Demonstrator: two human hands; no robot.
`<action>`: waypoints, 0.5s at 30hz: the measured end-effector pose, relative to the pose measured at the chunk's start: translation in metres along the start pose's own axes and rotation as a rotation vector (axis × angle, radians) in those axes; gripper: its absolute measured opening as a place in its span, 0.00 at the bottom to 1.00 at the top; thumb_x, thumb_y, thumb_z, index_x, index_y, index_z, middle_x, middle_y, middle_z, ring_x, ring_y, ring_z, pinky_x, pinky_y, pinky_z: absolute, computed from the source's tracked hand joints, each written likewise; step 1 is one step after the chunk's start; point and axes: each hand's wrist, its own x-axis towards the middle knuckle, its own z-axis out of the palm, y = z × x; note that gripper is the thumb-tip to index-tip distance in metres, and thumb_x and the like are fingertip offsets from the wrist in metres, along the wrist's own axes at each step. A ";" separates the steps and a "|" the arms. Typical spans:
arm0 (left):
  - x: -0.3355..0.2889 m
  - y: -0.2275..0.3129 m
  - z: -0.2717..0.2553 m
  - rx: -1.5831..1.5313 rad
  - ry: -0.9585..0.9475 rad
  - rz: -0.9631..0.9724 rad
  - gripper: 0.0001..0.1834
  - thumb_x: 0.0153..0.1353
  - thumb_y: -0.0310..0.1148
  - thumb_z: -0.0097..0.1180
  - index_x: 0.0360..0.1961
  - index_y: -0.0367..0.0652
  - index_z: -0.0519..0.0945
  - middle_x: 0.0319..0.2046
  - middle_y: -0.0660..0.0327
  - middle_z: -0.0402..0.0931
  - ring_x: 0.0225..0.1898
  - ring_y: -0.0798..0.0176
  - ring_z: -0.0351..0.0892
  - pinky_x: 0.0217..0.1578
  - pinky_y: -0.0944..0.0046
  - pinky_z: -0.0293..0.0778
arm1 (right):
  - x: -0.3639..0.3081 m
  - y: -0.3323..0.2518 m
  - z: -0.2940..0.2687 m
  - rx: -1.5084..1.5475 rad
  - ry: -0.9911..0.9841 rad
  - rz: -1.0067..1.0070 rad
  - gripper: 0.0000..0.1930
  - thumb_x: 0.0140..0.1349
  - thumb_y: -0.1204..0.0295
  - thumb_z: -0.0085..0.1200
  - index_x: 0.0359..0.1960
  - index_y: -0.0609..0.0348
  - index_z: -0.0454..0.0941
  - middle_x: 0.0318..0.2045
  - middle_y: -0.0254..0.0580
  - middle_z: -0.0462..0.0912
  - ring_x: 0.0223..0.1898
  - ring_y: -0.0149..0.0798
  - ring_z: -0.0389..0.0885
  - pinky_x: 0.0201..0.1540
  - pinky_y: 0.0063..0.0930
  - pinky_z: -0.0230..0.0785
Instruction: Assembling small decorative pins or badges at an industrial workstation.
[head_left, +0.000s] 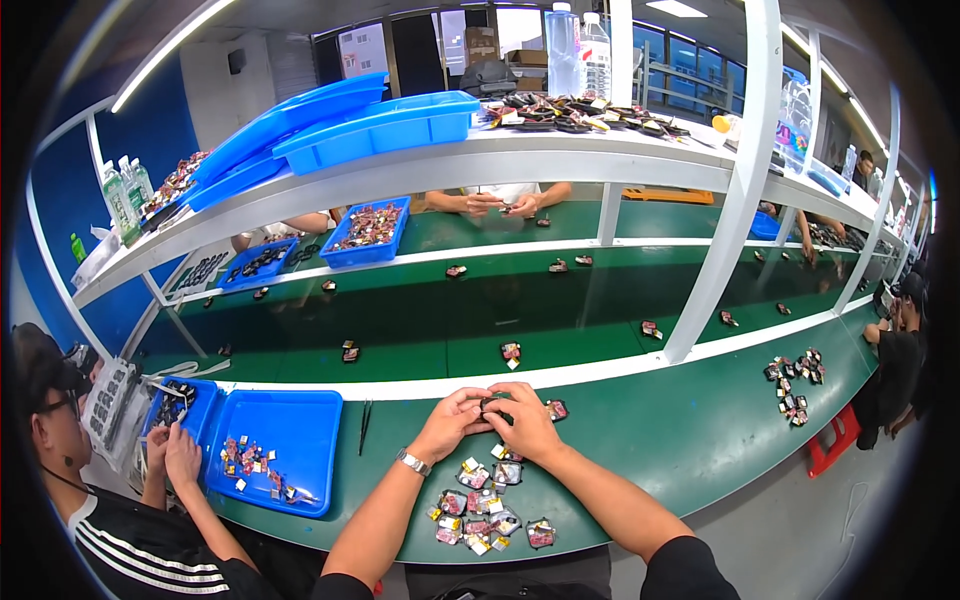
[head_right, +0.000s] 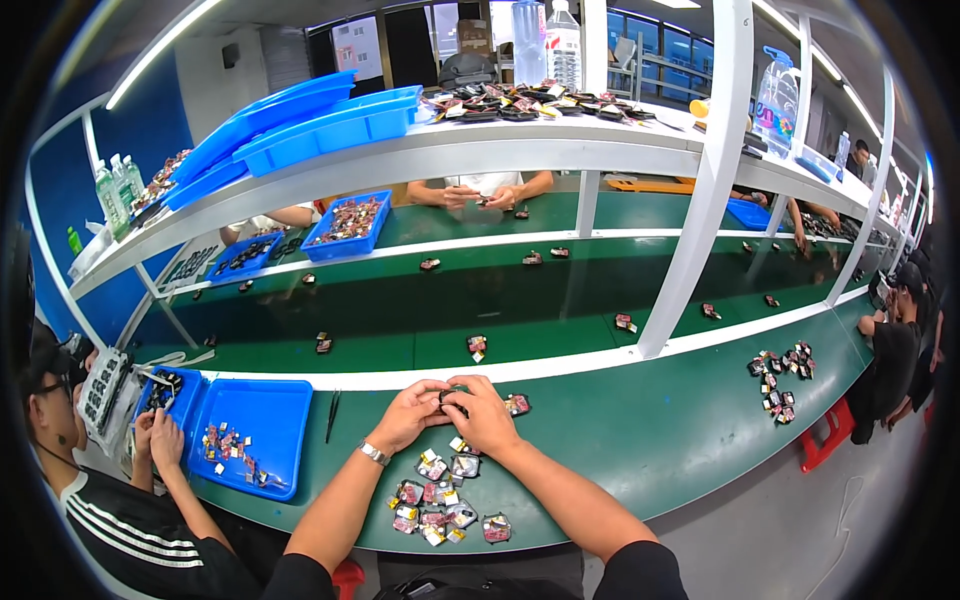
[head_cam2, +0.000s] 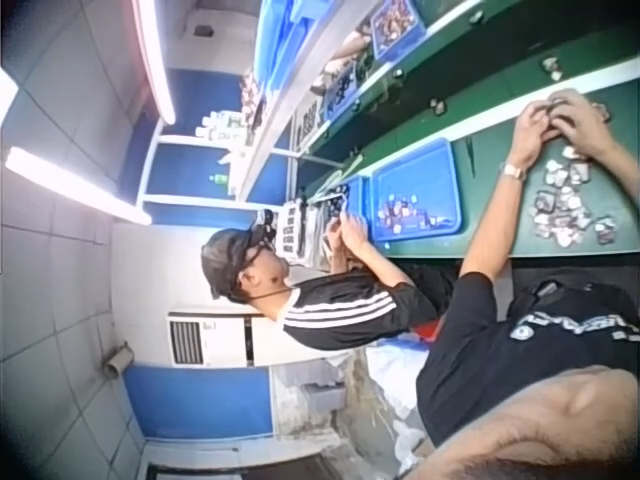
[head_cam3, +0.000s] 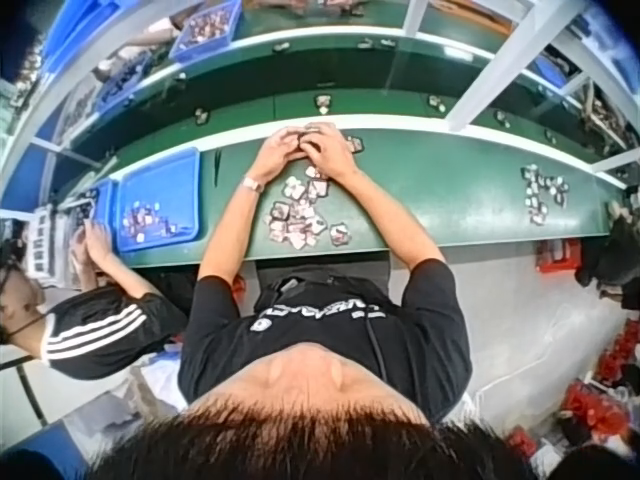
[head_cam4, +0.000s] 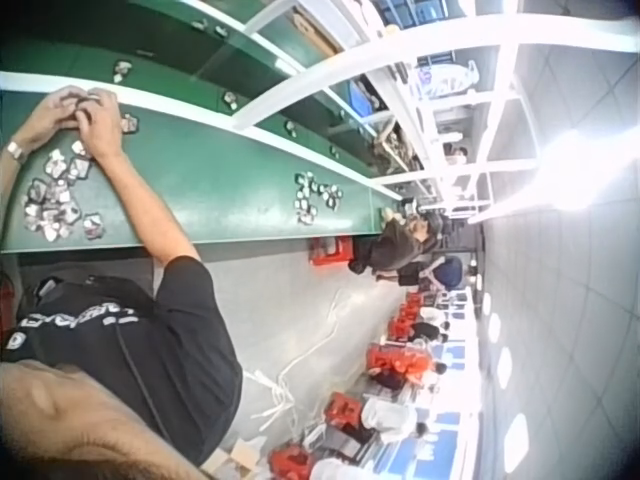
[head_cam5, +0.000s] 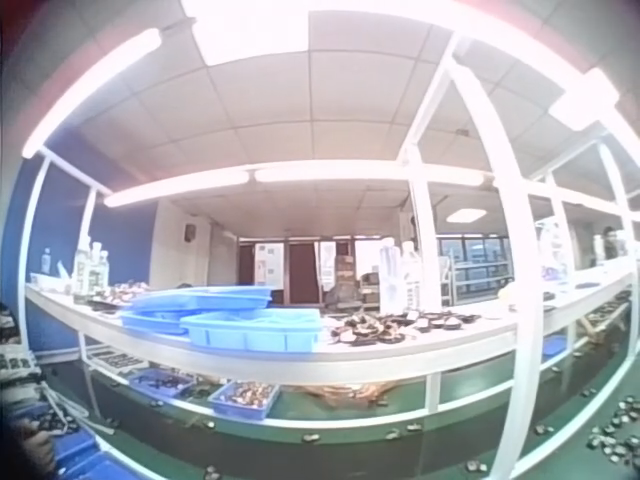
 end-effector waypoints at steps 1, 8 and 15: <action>0.000 0.000 0.000 0.002 0.000 0.000 0.15 0.69 0.27 0.46 0.55 0.39 0.69 0.49 0.56 0.75 0.52 0.61 0.76 0.54 0.59 0.76 | 0.000 -0.001 0.000 0.017 -0.003 0.008 0.06 0.53 0.75 0.60 0.33 0.57 0.83 0.46 0.40 0.78 0.51 0.47 0.74 0.53 0.37 0.69; 0.000 -0.003 -0.003 -0.012 0.009 0.002 0.15 0.69 0.27 0.47 0.55 0.39 0.69 0.49 0.56 0.75 0.52 0.61 0.76 0.54 0.59 0.76 | -0.004 0.001 0.005 0.050 0.011 0.061 0.07 0.53 0.74 0.61 0.35 0.56 0.84 0.46 0.40 0.79 0.52 0.46 0.74 0.54 0.37 0.68; -0.002 -0.002 -0.002 -0.055 0.035 0.031 0.14 0.68 0.26 0.49 0.54 0.39 0.70 0.49 0.55 0.75 0.51 0.61 0.77 0.53 0.60 0.77 | -0.003 0.000 0.010 0.092 0.053 0.077 0.08 0.53 0.74 0.61 0.36 0.56 0.84 0.46 0.40 0.79 0.52 0.46 0.73 0.55 0.37 0.68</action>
